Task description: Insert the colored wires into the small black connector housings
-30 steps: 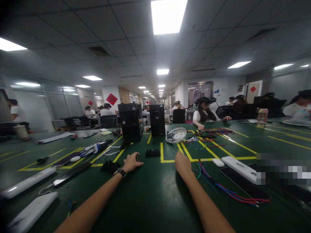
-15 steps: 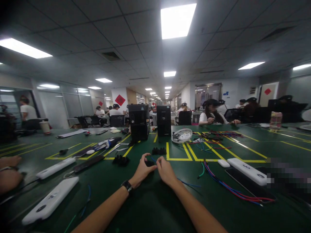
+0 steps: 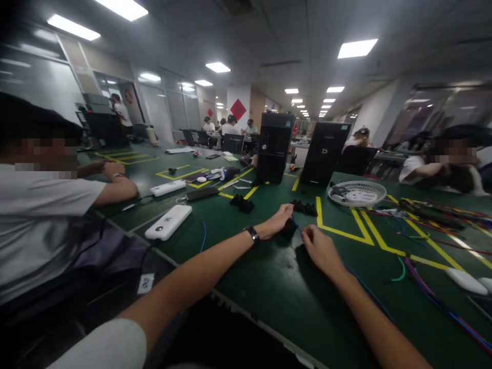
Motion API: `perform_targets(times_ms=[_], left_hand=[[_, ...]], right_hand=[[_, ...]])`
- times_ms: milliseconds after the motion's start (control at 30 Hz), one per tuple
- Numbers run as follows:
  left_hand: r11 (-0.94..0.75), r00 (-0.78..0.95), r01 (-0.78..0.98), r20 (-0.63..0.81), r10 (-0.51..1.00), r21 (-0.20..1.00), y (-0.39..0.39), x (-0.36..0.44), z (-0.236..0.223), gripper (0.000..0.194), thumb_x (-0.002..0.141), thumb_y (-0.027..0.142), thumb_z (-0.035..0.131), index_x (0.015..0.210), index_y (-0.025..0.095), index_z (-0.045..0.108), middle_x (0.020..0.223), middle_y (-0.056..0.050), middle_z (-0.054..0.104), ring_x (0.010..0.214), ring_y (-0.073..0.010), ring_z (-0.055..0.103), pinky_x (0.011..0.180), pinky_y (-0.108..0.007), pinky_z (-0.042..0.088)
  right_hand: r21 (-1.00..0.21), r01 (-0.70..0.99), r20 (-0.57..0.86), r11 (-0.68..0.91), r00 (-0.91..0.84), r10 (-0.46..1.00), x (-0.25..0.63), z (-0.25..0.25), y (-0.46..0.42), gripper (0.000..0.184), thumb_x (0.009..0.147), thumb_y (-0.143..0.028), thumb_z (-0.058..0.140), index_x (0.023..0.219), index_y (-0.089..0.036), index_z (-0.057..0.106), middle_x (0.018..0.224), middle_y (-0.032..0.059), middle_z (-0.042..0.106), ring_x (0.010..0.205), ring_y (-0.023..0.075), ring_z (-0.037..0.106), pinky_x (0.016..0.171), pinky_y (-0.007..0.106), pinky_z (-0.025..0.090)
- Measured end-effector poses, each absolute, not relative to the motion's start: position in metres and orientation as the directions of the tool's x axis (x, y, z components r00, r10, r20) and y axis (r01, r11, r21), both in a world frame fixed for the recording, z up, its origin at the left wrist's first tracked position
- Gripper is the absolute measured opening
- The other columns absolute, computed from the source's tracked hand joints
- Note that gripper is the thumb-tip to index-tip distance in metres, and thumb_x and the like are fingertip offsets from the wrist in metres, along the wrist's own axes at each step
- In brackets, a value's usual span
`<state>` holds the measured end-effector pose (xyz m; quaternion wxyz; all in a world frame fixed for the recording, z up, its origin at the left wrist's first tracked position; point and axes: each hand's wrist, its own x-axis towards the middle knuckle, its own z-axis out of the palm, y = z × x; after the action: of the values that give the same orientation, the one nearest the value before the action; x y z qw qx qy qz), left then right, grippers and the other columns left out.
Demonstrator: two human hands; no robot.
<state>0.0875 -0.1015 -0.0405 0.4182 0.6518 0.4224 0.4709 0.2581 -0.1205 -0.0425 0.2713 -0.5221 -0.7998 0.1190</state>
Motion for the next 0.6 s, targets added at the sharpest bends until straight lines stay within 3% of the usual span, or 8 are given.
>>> perform_targets(times_ms=[200, 300, 400, 500, 600], left_hand=[[-0.284, 0.218, 0.297, 0.225, 0.950, 0.912, -0.103, 0.084, -0.046, 0.058, 0.090, 0.051, 0.031, 0.133, 0.012, 0.036, 0.118, -0.018, 0.052, 0.106, -0.0210, 0.047, 0.093, -0.035, 0.034], [-0.377, 0.257, 0.539, 0.279, 0.925, 0.753, -0.114, 0.084, -0.046, 0.064, 0.088, 0.056, 0.034, 0.137, 0.015, 0.033, 0.129, -0.018, 0.047, 0.116, -0.0255, 0.041, 0.100, -0.044, 0.026], [-0.403, 0.292, 0.701, 0.279, 0.915, 0.588, -0.126, 0.081, -0.042, 0.069, 0.086, 0.064, 0.027, 0.137, 0.019, 0.033, 0.128, -0.017, 0.050, 0.114, -0.0282, 0.043, 0.098, -0.052, 0.026], [-0.379, 0.270, 0.787, 0.281, 0.921, 0.487, -0.139, 0.080, -0.029, 0.069, 0.087, 0.063, 0.022, 0.137, 0.017, 0.033, 0.127, -0.016, 0.050, 0.116, -0.0282, 0.041, 0.096, -0.051, 0.030], [-0.452, 0.315, 0.824, 0.388, 0.866, 0.342, -0.172, 0.079, 0.000, 0.063, 0.090, 0.055, 0.030, 0.136, 0.013, 0.033, 0.129, -0.017, 0.047, 0.121, -0.0270, 0.038, 0.096, -0.044, 0.034]], right_hand=[[-0.396, 0.812, 0.277, 0.429, -0.339, 0.899, 0.257, -0.052, -0.115, 0.021, 0.086, -0.032, 0.048, 0.099, -0.018, 0.056, 0.087, 0.0076, 0.068, 0.075, 0.0195, 0.063, 0.067, 0.028, 0.042], [-0.365, 0.819, 0.274, 0.442, -0.359, 0.892, 0.255, -0.050, -0.117, 0.022, 0.086, -0.031, 0.048, 0.101, -0.017, 0.056, 0.088, 0.0088, 0.068, 0.077, 0.0207, 0.063, 0.067, 0.028, 0.043], [-0.331, 0.818, 0.267, 0.470, -0.397, 0.878, 0.253, -0.047, -0.121, 0.023, 0.086, -0.030, 0.048, 0.103, -0.017, 0.055, 0.088, 0.0086, 0.069, 0.077, 0.0216, 0.064, 0.066, 0.028, 0.043], [-0.314, 0.820, 0.257, 0.478, -0.411, 0.875, 0.253, -0.047, -0.122, 0.024, 0.087, -0.031, 0.046, 0.104, -0.017, 0.054, 0.087, 0.0086, 0.069, 0.076, 0.0226, 0.064, 0.065, 0.029, 0.043], [-0.327, 0.799, 0.277, 0.504, -0.429, 0.860, 0.254, -0.048, -0.123, 0.025, 0.086, -0.031, 0.047, 0.105, -0.017, 0.054, 0.089, 0.0094, 0.068, 0.077, 0.0231, 0.064, 0.065, 0.029, 0.044]])
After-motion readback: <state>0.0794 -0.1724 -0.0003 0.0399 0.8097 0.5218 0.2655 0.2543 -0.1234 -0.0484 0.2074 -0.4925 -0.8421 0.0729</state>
